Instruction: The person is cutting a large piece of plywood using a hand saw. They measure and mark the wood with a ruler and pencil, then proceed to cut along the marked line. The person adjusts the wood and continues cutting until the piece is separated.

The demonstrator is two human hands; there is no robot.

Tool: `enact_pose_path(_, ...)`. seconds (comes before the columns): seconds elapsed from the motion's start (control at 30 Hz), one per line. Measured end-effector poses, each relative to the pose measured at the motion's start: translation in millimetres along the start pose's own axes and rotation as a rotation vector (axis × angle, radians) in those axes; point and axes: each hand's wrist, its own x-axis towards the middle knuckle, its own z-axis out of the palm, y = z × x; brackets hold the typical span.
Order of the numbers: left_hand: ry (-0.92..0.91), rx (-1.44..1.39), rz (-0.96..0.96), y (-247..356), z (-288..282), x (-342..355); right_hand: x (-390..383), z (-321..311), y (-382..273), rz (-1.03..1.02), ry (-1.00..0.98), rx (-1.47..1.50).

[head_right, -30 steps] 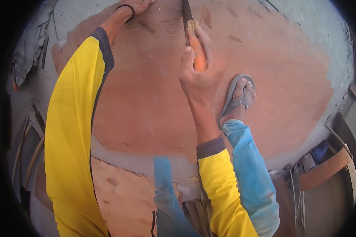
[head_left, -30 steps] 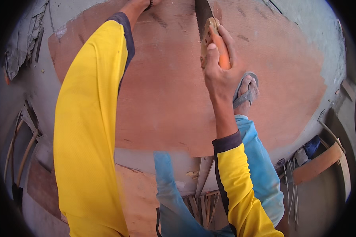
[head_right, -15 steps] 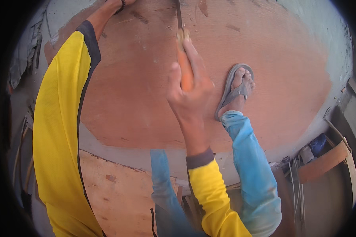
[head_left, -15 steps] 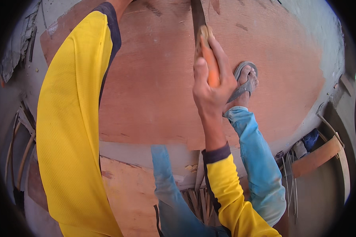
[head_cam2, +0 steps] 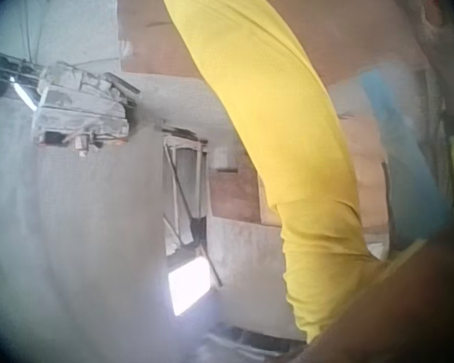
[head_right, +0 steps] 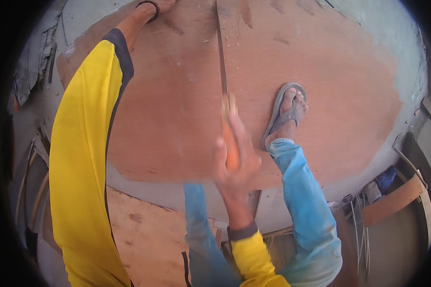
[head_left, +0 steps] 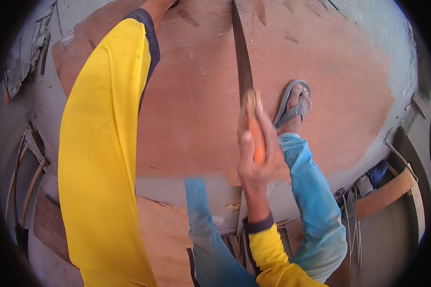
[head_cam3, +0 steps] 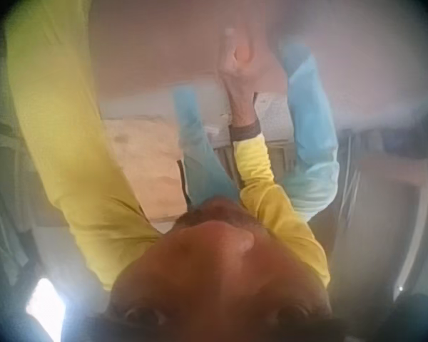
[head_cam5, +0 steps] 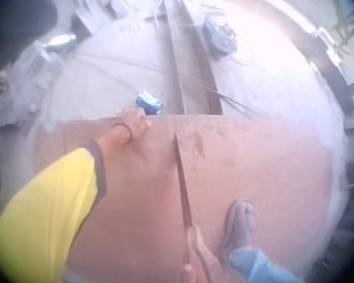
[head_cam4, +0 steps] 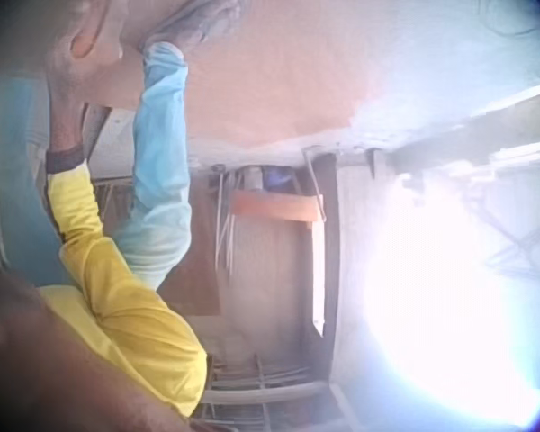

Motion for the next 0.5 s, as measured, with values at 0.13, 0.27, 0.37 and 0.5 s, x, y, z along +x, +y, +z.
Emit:
enact_pose_path(0.13, 0.063, 0.015, 0.056, 13, -13, -17, -75, -35, -25, 0.186, 0.059, 0.171)
enact_pose_path(0.27, 0.118, -0.005, 0.081, 16, -9, -3, 76, 38, 24, 0.044, 0.029, 0.066)
enact_pose_path(0.37, 0.078, -0.069, 0.08, 9, -7, -3, 59, 40, 22, -0.144, 0.103, 0.017)
enact_pose_path(0.5, 0.022, -0.014, 0.023, 14, -17, -12, -87, -37, -17, 0.136, -0.019, 0.007)
